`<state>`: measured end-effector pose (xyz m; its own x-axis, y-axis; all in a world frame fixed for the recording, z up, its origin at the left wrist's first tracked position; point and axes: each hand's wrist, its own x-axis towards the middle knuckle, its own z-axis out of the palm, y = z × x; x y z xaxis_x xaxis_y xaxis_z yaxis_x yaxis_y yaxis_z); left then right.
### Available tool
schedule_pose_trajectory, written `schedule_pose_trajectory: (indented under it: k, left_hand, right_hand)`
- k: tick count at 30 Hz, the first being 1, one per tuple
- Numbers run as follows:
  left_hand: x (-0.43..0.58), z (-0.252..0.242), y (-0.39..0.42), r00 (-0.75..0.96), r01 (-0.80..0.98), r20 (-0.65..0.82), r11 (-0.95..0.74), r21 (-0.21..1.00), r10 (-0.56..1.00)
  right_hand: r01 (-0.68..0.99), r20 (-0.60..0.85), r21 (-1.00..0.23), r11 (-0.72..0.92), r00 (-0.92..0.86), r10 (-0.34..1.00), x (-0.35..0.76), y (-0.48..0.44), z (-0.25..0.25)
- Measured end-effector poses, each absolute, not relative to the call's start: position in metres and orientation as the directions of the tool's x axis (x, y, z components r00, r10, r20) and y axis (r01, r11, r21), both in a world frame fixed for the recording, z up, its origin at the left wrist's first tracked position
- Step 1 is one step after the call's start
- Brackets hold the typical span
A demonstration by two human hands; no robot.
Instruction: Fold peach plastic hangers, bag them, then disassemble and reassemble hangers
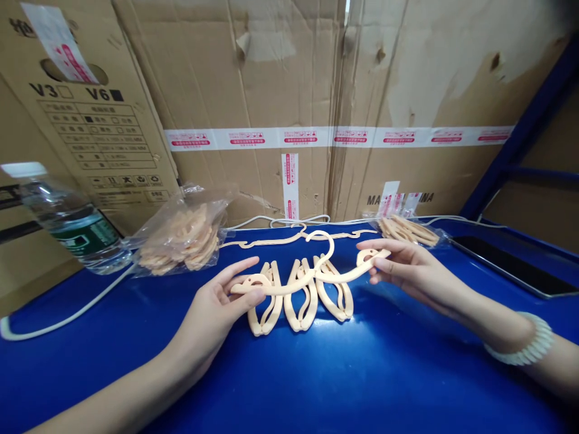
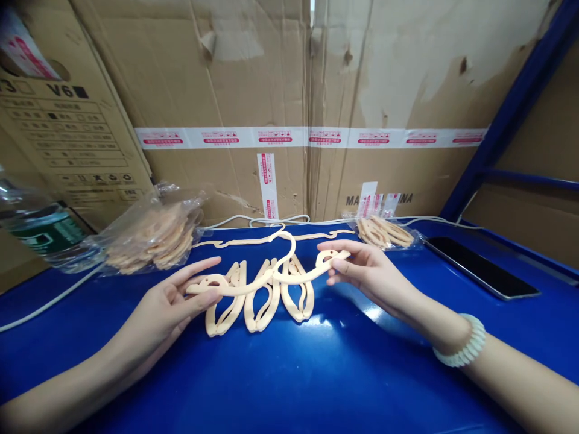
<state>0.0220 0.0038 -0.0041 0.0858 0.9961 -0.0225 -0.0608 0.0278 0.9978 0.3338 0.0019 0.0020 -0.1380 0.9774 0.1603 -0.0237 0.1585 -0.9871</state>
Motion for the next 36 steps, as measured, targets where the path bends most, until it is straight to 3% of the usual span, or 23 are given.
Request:
schedule_pose_trajectory:
  k: [5,10,14,18,24,28,36]
  left_hand:
    - [0.027,-0.005,-0.001,0.075,-0.111,-0.024,0.032,0.993,0.997]
    - [0.035,-0.006,-0.01,0.169,-0.116,-0.044,0.064,0.991,0.985]
    - [0.042,-0.004,-0.017,0.204,-0.047,0.001,0.009,0.999,0.979]
    - [0.045,-0.004,-0.021,0.192,-0.05,0.042,-0.033,0.998,0.98]
    - [0.044,-0.006,-0.02,0.22,-0.06,0.071,-0.059,0.996,0.973]
    - [0.043,-0.005,-0.022,0.237,-0.073,0.107,-0.092,0.993,0.965]
    - [0.046,-0.007,-0.033,0.305,0.077,0.184,-0.217,0.973,0.934]
  right_hand:
    - [-0.115,0.183,-0.979,0.17,-0.121,0.976,0.329,0.0,0.001]
    - [-0.133,0.182,-0.977,0.166,-0.119,0.976,0.309,-0.011,-0.002]
    - [-0.164,0.207,-0.971,0.173,-0.225,0.952,0.292,-0.023,-0.004]
    - [-0.056,0.184,-0.983,0.177,-0.424,0.887,0.287,-0.031,-0.005]
    - [0.074,0.155,-0.97,0.233,-0.551,0.82,0.291,-0.038,-0.006]
    - [0.149,0.191,-0.928,0.342,-0.596,0.78,0.292,-0.042,-0.002]
    - [0.135,0.18,-0.936,0.326,-0.612,0.77,0.294,-0.046,-0.003]
